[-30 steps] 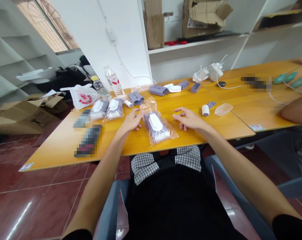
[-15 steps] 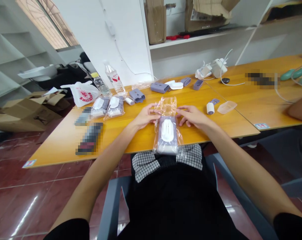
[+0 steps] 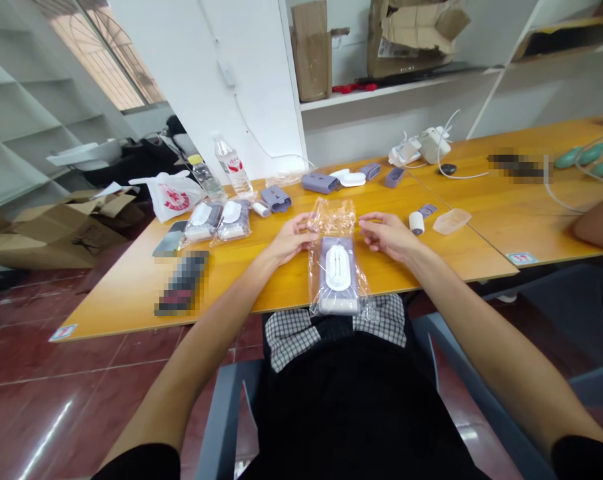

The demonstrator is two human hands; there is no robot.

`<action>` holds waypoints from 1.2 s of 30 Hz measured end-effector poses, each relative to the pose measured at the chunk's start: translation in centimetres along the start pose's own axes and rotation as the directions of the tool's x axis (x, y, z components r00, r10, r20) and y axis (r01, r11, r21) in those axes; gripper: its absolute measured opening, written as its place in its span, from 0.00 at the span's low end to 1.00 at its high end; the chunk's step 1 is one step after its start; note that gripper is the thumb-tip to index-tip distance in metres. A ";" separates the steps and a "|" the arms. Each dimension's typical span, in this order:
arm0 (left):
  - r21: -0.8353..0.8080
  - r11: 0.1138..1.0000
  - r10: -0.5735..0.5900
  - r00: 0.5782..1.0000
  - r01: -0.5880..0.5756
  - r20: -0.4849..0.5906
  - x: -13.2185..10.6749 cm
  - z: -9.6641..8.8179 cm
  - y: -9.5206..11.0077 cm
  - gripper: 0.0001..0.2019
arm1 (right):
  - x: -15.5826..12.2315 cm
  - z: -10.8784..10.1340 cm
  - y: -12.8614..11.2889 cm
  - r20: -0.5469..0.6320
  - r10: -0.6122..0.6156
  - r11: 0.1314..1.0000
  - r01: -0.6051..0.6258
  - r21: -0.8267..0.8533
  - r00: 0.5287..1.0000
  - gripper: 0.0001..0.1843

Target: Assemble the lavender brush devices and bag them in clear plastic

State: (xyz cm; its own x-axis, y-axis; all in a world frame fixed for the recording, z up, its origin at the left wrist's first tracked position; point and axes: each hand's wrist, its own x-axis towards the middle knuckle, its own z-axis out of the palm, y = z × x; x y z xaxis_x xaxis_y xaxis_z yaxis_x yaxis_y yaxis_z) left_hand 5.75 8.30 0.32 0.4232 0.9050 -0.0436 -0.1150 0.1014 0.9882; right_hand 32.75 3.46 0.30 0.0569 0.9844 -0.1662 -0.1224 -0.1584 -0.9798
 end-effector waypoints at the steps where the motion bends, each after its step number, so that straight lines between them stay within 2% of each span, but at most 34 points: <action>1: 0.010 1.000 -0.001 1.000 0.001 -0.018 0.0 0.0 0.0 0.31 | -0.1 0.1 0.0 0.017 -0.001 0.999 0.002 -0.035 1.000 0.15; 4: 0.072 0.997 0.024 0.997 -0.018 -0.079 0.0 0.2 0.1 0.20 | -0.4 0.6 0.3 0.080 -0.038 0.980 0.053 -0.193 0.996 0.17; 7: 0.168 0.984 0.080 0.985 -0.053 -0.153 0.2 0.3 0.1 0.18 | -0.6 1.1 0.8 0.122 -0.070 0.943 0.106 -0.314 0.990 0.22; 9: 0.225 0.972 0.118 0.967 -0.066 -0.226 0.3 0.2 0.1 0.20 | -0.7 1.5 1.1 0.130 -0.102 0.945 0.137 -0.298 0.986 0.23; 13: 0.246 0.967 0.152 0.918 -0.062 -0.365 0.7 -0.3 0.5 0.16 | -0.8 1.9 1.2 0.147 -0.126 0.966 0.156 -0.206 0.981 0.23; 20: 0.308 0.951 0.122 0.930 -0.009 -0.348 1.4 -0.3 0.5 0.16 | -0.9 2.1 1.1 0.174 -0.141 0.964 0.176 -0.201 0.975 0.22; 26: 0.174 0.982 0.157 0.840 -0.076 -0.519 1.6 -0.3 0.5 0.09 | -0.2 2.1 1.9 0.107 -0.212 0.946 0.232 -0.227 0.971 0.23; 29: 0.112 0.987 0.154 0.844 -0.111 -0.514 1.6 -0.3 0.6 0.08 | 0.0 2.0 2.1 0.105 -0.241 0.934 0.260 -0.243 0.965 0.23; 33: 0.087 0.987 0.160 0.828 -0.135 -0.537 1.5 -0.2 0.6 0.08 | -0.2 1.9 1.8 0.135 -0.203 0.940 0.232 -0.250 0.970 0.23; 36: 0.132 0.981 0.190 0.865 -0.145 -0.464 1.3 -0.1 0.6 0.09 | -0.3 2.0 1.5 0.155 -0.201 0.921 0.241 -0.306 0.967 0.17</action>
State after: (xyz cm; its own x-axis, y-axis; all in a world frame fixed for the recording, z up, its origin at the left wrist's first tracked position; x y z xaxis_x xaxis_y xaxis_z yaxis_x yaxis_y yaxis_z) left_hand 6.15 9.60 0.79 -0.0727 0.9940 0.0815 -0.0557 -0.0857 0.9948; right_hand 30.61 3.05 -0.85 -0.0740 0.9958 0.0535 0.2036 0.0677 -0.9767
